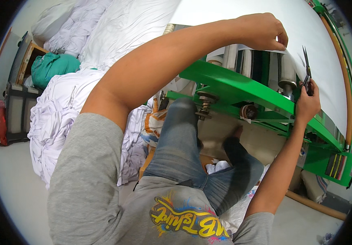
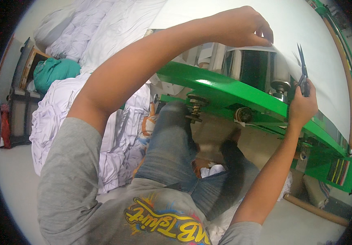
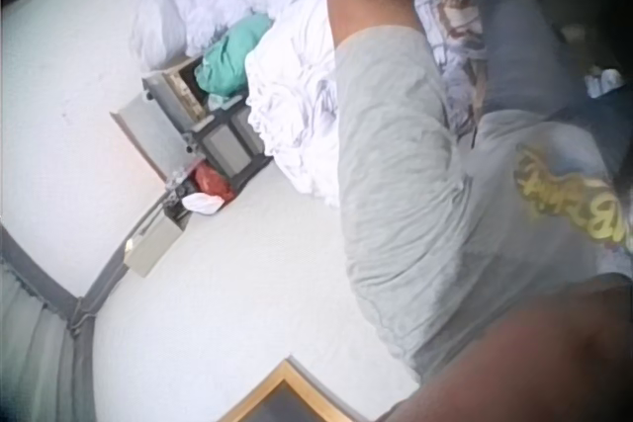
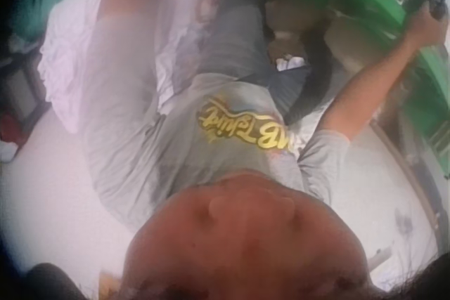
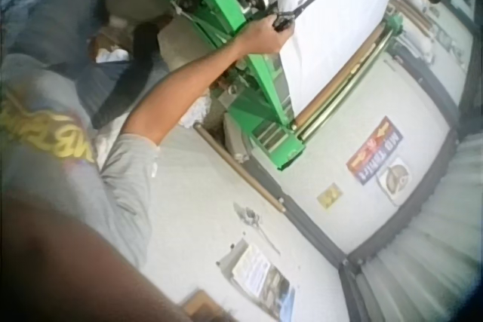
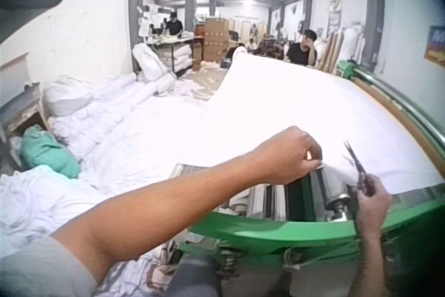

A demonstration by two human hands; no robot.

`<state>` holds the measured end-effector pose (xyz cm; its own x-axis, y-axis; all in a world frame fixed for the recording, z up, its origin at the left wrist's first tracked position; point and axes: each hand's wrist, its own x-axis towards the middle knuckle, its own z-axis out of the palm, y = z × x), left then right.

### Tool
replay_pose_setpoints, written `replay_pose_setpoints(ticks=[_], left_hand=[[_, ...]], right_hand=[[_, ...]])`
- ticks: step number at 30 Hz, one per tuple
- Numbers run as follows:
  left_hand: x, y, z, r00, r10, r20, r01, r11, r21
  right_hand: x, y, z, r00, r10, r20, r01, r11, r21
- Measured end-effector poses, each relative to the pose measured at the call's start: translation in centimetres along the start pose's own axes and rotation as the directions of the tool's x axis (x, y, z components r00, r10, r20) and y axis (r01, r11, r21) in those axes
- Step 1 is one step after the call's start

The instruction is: The person adjusts a large white fabric sheet on a printing machine, uses scissors to cut the fabric, and manipulates a crank or handle on the side of the green machine.

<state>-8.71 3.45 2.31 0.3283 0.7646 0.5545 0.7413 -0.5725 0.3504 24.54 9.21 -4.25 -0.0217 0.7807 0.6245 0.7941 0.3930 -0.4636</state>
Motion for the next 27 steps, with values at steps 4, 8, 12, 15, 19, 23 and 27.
replay_pose_setpoints(ticks=[4, 8, 12, 15, 19, 23, 27], left_hand=[[-0.2, 0.2, 0.1, 0.999, 0.014, 0.039, -0.011, 0.998, -0.060], [-0.3, 0.3, 0.3, 0.999, 0.014, 0.045, -0.011, 0.998, -0.056], [-0.1, 0.7, 0.0, 0.995, -0.014, 0.097, 0.018, 0.999, -0.040], [-0.3, 0.4, 0.5, 0.997, 0.004, 0.075, -0.004, 1.000, 0.001], [-0.3, -0.1, 1.2, 0.996, -0.036, 0.084, 0.036, 0.999, -0.008], [-0.3, -0.2, 1.4, 0.993, -0.071, 0.096, 0.072, 0.997, -0.006], [-0.2, -0.3, 1.4, 0.995, -0.028, 0.094, 0.030, 0.999, -0.021]], right_hand=[[-0.2, -0.1, 0.0, 1.000, 0.010, -0.013, -0.010, 1.000, -0.001], [-0.2, 0.2, 0.0, 0.999, -0.016, -0.038, 0.018, 0.998, 0.068], [0.0, 1.4, 0.2, 0.999, 0.019, -0.039, -0.017, 0.998, 0.053], [-0.1, 0.9, 0.1, 0.998, 0.026, -0.057, -0.026, 1.000, -0.004], [-0.2, -0.1, -0.1, 0.998, 0.025, -0.060, -0.025, 1.000, -0.002], [-0.2, -0.3, -0.2, 0.998, 0.031, -0.056, -0.032, 0.999, -0.020], [0.0, 0.6, -0.1, 0.997, -0.012, -0.080, 0.011, 1.000, -0.015]])
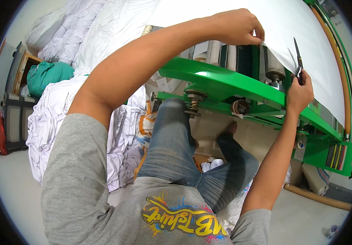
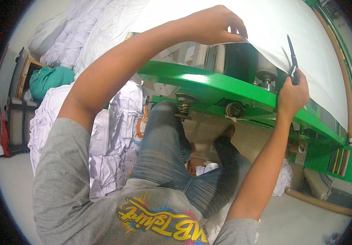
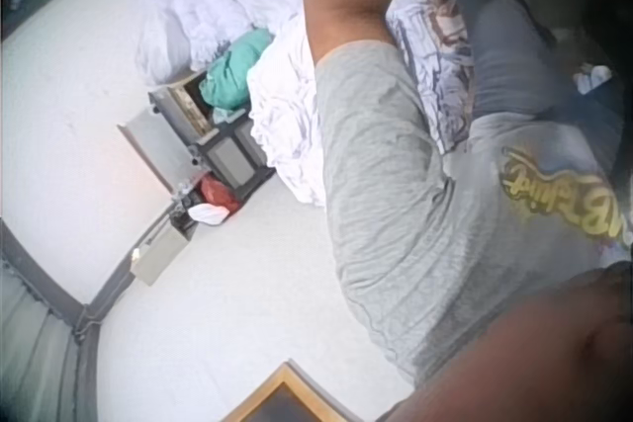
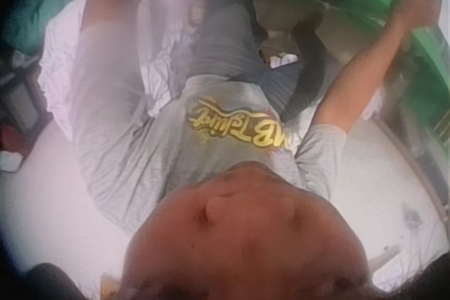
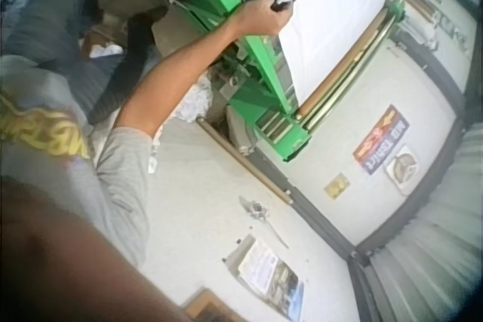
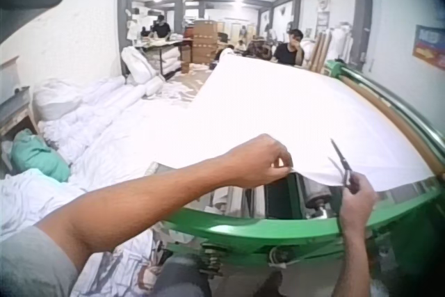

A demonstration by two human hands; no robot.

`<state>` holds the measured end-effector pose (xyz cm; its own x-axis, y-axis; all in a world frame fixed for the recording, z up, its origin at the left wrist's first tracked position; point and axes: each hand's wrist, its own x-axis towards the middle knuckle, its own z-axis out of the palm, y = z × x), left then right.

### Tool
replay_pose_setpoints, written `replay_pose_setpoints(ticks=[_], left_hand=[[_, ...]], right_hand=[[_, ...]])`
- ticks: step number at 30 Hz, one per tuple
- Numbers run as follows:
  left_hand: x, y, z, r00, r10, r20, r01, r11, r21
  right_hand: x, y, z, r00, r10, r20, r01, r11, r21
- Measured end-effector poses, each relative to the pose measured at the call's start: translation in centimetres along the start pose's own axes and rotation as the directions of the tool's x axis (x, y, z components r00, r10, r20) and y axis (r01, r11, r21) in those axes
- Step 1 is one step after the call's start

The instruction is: The person adjusts a large white fabric sheet on a printing machine, uses scissors to cut the fabric, and manipulates a crank or handle on the side of the green machine.

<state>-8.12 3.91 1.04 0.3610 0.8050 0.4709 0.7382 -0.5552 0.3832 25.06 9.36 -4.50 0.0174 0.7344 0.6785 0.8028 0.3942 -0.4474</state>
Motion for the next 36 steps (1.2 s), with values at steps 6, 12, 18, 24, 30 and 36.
replay_pose_setpoints(ticks=[6, 12, 18, 24, 30, 36], left_hand=[[-0.3, 1.2, -1.9, 0.999, 0.026, 0.038, -0.021, 0.992, -0.125], [-0.4, 1.3, -2.3, 0.998, 0.027, 0.049, -0.021, 0.993, -0.118], [-0.6, 1.5, -2.4, 0.997, 0.006, 0.081, 0.002, 0.995, -0.100], [-0.3, 1.5, -2.2, 0.995, 0.012, 0.098, 0.001, 0.992, -0.129], [-0.3, 1.5, -2.1, 0.992, 0.014, 0.126, 0.001, 0.993, -0.116], [-0.7, 1.9, -2.6, 0.991, 0.049, 0.124, -0.030, 0.988, -0.151]], right_hand=[[0.0, -0.7, -0.2, 0.999, 0.027, 0.016, -0.027, 0.999, -0.030], [0.0, -1.1, -0.2, 1.000, 0.018, 0.026, -0.017, 0.999, -0.035], [-0.1, -1.4, -0.1, 0.999, 0.014, 0.036, -0.013, 0.999, -0.038], [-0.1, -1.0, -0.3, 0.999, 0.023, 0.039, -0.022, 1.000, -0.022], [0.0, -1.0, -0.1, 1.000, 0.008, 0.023, -0.007, 1.000, -0.011], [0.0, -0.9, -0.2, 0.999, 0.023, 0.042, -0.022, 1.000, -0.016]])
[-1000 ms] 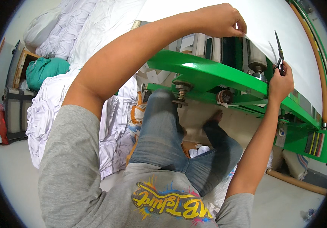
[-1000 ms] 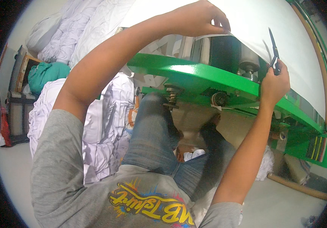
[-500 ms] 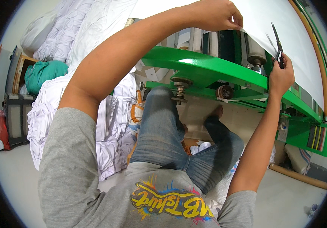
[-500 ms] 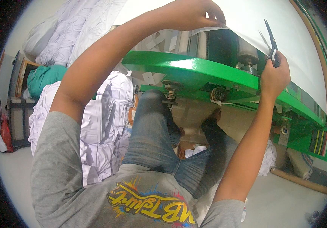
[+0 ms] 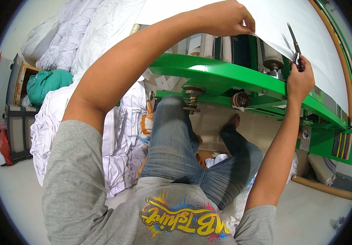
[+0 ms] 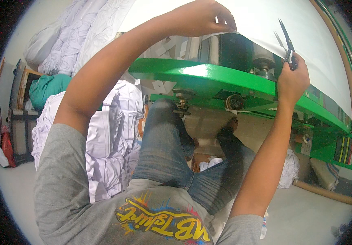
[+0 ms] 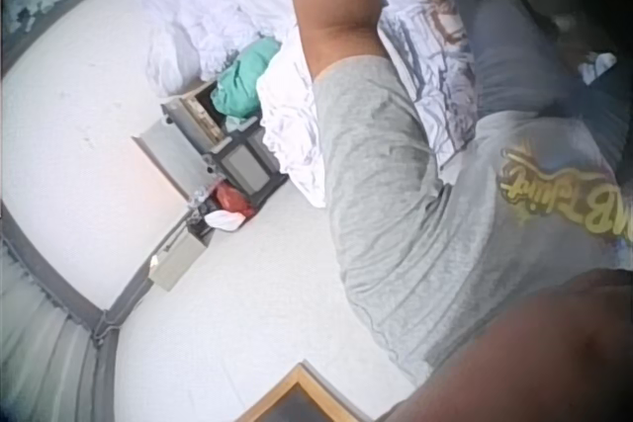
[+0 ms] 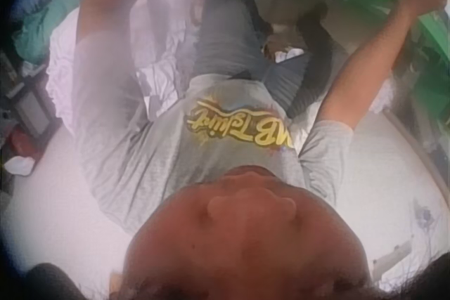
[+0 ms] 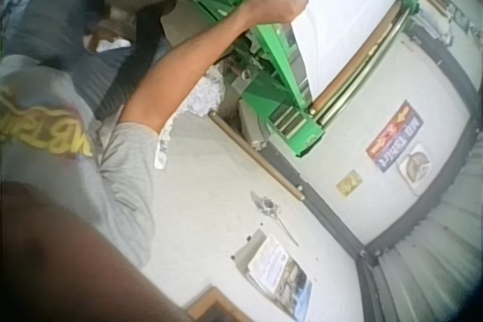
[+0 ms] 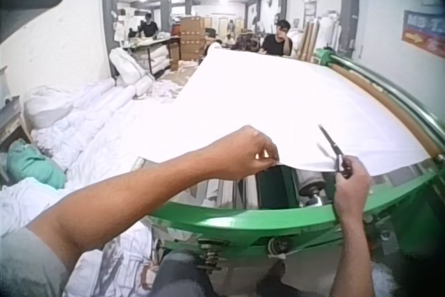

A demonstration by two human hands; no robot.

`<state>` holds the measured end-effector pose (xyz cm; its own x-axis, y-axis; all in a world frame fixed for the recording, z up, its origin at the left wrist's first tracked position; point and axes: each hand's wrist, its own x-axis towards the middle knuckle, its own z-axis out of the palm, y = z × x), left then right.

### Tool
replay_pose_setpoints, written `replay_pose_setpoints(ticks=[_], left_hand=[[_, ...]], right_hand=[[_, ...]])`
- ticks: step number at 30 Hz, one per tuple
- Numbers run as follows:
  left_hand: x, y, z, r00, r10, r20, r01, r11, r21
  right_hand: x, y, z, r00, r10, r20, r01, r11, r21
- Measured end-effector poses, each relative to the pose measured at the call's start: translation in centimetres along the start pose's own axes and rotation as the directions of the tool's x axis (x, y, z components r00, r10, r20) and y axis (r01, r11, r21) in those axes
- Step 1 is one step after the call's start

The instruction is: The person adjusts a large white fabric sheet on a printing machine, uses scissors to cut the fabric, and manipulates a crank or handle on the side of the green machine.

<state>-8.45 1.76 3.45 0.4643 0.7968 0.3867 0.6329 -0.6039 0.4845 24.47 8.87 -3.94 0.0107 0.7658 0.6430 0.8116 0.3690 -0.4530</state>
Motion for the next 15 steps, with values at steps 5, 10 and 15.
replay_pose_setpoints(ticks=[5, 10, 15], left_hand=[[0.5, -1.0, 0.6, 1.000, -0.002, 0.002, 0.002, 1.000, 0.004], [0.0, -0.4, 0.7, 1.000, 0.013, -0.006, -0.013, 0.997, 0.079], [-0.4, -0.1, 0.5, 0.991, -0.019, 0.135, -0.039, 0.909, 0.415]], right_hand=[[0.0, 0.0, 0.2, 1.000, -0.007, 0.002, 0.007, 1.000, 0.000], [-0.1, 0.1, 0.2, 1.000, -0.008, -0.002, 0.008, 1.000, 0.002], [-0.1, -0.3, 0.0, 1.000, 0.002, 0.003, -0.002, 1.000, -0.021]])
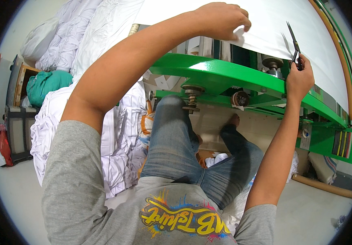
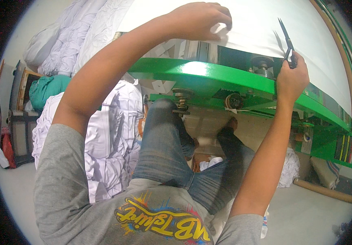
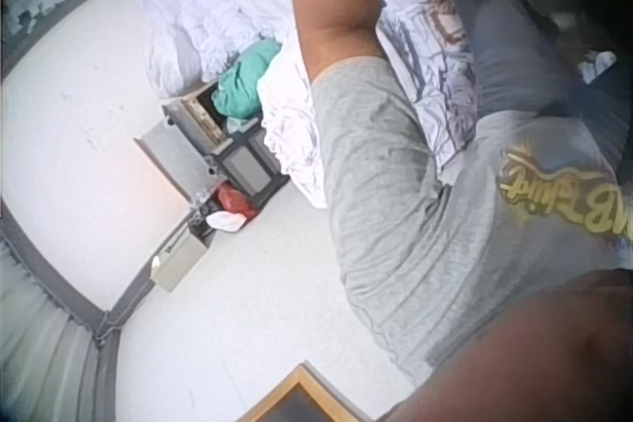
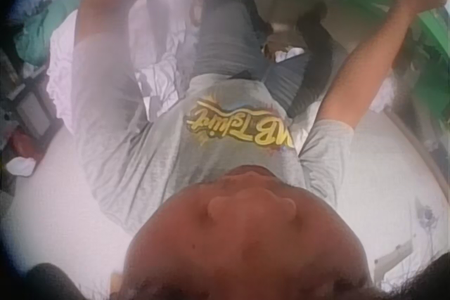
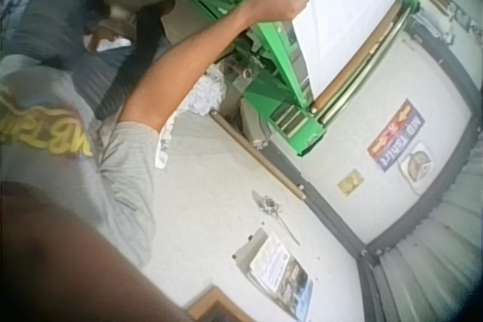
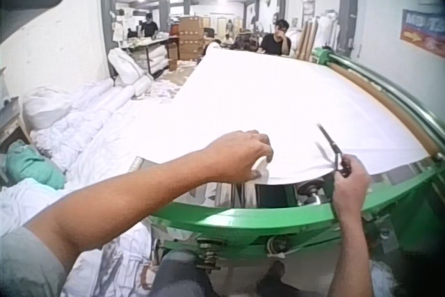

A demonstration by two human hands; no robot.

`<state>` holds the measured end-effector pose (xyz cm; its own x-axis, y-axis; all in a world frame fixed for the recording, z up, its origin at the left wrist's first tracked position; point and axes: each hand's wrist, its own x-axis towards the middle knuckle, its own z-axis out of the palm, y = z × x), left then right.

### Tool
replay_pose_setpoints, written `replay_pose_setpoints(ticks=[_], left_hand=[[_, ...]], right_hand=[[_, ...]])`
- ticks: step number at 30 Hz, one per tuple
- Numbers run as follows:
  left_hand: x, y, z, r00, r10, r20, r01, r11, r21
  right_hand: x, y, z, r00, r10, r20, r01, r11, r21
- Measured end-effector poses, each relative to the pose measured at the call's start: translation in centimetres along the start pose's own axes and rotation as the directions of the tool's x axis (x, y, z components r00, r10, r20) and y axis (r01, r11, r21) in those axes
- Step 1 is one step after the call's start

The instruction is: The person adjusts a large white fabric sheet on a printing machine, uses scissors to cut the fabric, and manipulates a crank or handle on the side of the green machine.

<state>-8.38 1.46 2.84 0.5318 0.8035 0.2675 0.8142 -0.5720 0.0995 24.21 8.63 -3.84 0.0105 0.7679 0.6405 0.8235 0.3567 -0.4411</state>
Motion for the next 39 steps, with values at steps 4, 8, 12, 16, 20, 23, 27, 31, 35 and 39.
replay_pose_setpoints(ticks=[4, 8, 12, 16, 20, 23, 27, 31, 35, 39], left_hand=[[1.1, -1.1, 0.1, 0.988, -0.065, -0.142, 0.054, 0.995, -0.079], [-1.2, 1.4, -0.9, 0.992, 0.037, -0.117, -0.031, 0.998, 0.047], [-0.2, -3.5, 3.4, 0.997, 0.007, -0.082, 0.003, 0.993, 0.115], [0.6, -2.6, -0.5, 0.974, -0.183, -0.135, 0.161, 0.974, -0.159], [0.7, -3.0, 0.4, 0.942, -0.173, -0.287, 0.137, 0.980, -0.142], [0.9, -1.9, 0.6, 0.932, -0.169, -0.321, 0.116, 0.977, -0.178], [0.4, -1.8, 0.4, 0.928, -0.177, -0.327, 0.106, 0.969, -0.223], [0.6, -1.6, 0.0, 0.934, -0.178, -0.308, 0.101, 0.963, -0.250], [0.7, -1.3, -0.2, 0.939, -0.199, -0.280, 0.114, 0.950, -0.290], [0.3, -2.0, 0.4, 0.924, -0.128, -0.361, -0.014, 0.931, -0.365]], right_hand=[[-0.1, 0.2, 0.1, 1.000, -0.018, -0.018, 0.018, 1.000, 0.016], [0.1, 0.7, 0.1, 0.999, -0.022, -0.038, 0.023, 0.999, 0.026], [0.1, 0.1, 0.1, 1.000, 0.026, 0.006, -0.026, 0.999, 0.026], [0.2, 0.2, 0.1, 1.000, 0.016, -0.011, -0.015, 1.000, 0.017], [0.0, -0.2, 0.1, 1.000, -0.012, 0.002, 0.012, 1.000, 0.003], [-0.1, -0.1, -0.4, 0.999, 0.034, 0.009, -0.034, 0.999, 0.026], [-0.2, -0.2, 0.1, 1.000, 0.009, -0.009, -0.008, 0.996, 0.086], [-0.2, 0.1, 0.1, 0.999, -0.017, -0.036, 0.019, 0.998, 0.055], [-0.2, 0.0, -0.3, 0.999, -0.008, -0.048, 0.011, 0.998, 0.064], [-0.2, -0.8, 0.0, 0.999, 0.006, -0.048, -0.001, 0.996, 0.091]])
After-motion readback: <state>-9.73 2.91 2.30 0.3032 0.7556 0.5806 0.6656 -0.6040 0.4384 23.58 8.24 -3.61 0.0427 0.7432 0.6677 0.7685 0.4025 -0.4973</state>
